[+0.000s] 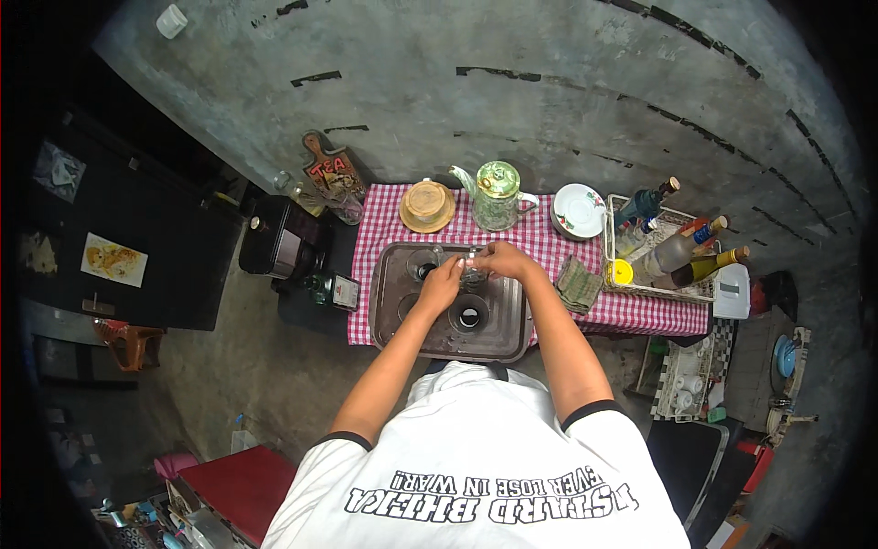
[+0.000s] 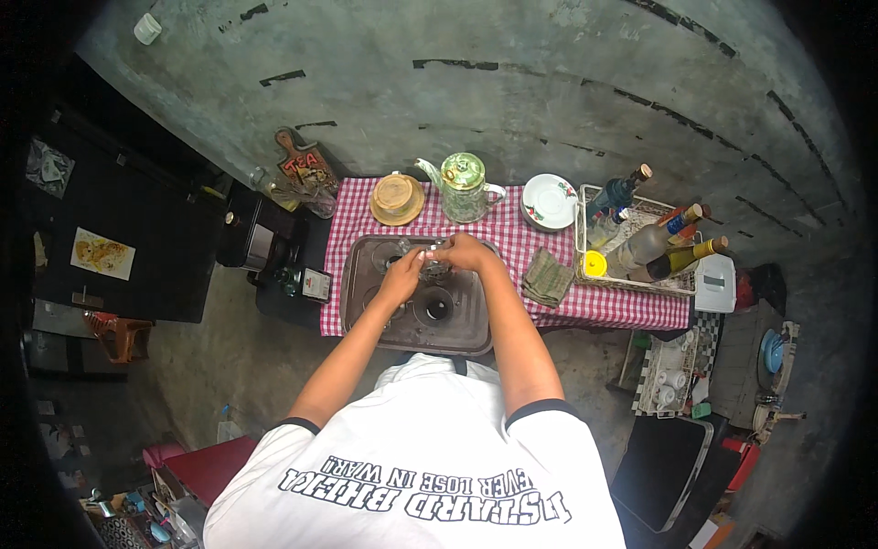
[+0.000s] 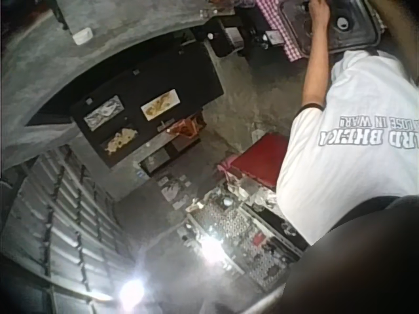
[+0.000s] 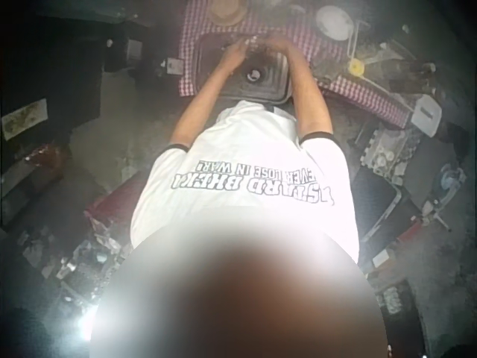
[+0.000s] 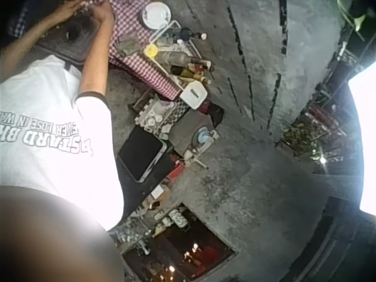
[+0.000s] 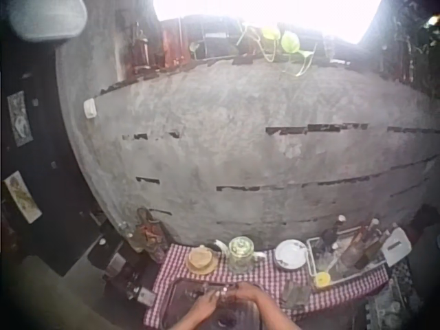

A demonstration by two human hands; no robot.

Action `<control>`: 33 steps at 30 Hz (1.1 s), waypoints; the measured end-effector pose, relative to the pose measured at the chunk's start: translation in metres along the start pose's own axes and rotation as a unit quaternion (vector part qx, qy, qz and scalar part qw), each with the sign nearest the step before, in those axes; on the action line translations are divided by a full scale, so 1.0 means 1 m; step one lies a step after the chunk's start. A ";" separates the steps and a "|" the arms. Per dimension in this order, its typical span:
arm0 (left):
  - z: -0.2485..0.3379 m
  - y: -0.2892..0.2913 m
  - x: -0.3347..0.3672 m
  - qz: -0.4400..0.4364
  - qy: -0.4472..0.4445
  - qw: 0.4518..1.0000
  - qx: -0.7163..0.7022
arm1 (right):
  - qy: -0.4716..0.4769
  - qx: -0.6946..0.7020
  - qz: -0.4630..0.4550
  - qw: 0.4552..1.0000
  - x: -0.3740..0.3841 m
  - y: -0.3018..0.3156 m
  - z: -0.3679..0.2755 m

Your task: The recorder is preparing a drink by pouring liquid from a green bottle into glasses on a tray and then stirring/mixing.

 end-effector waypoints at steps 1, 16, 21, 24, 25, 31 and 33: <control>0.001 0.000 -0.003 -0.001 0.002 1.000 -0.001 | -0.005 -0.006 -0.001 1.000 0.000 -0.001 0.002; 0.006 0.003 0.000 0.008 0.005 1.000 0.007 | -0.023 0.023 -0.034 0.999 0.014 -0.002 0.006; 0.001 0.004 0.001 0.022 -0.008 1.000 0.020 | 0.004 0.030 -0.022 0.999 0.012 -0.002 -0.001; -0.001 0.003 0.004 0.021 -0.008 0.999 0.029 | -0.007 0.025 -0.025 0.999 0.012 -0.001 0.000; 0.001 0.002 0.004 0.018 -0.007 1.000 0.024 | -0.017 0.019 -0.032 0.999 0.012 -0.001 0.002; 0.004 0.001 0.003 0.017 0.001 1.000 0.016 | -0.030 0.004 -0.037 0.999 0.014 0.001 0.002; 0.007 0.000 0.002 0.016 0.001 1.000 0.016 | -0.029 0.005 -0.035 0.999 0.013 0.003 0.002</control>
Point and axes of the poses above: each hand's wrist, its own x-axis towards the middle knuckle, its own y-axis out of the back of the hand, z = x × y, the point moved 9 cm from there along x, towards the middle knuckle, and after that the axes turned 9 degrees about -x, right-handed, at the moved point
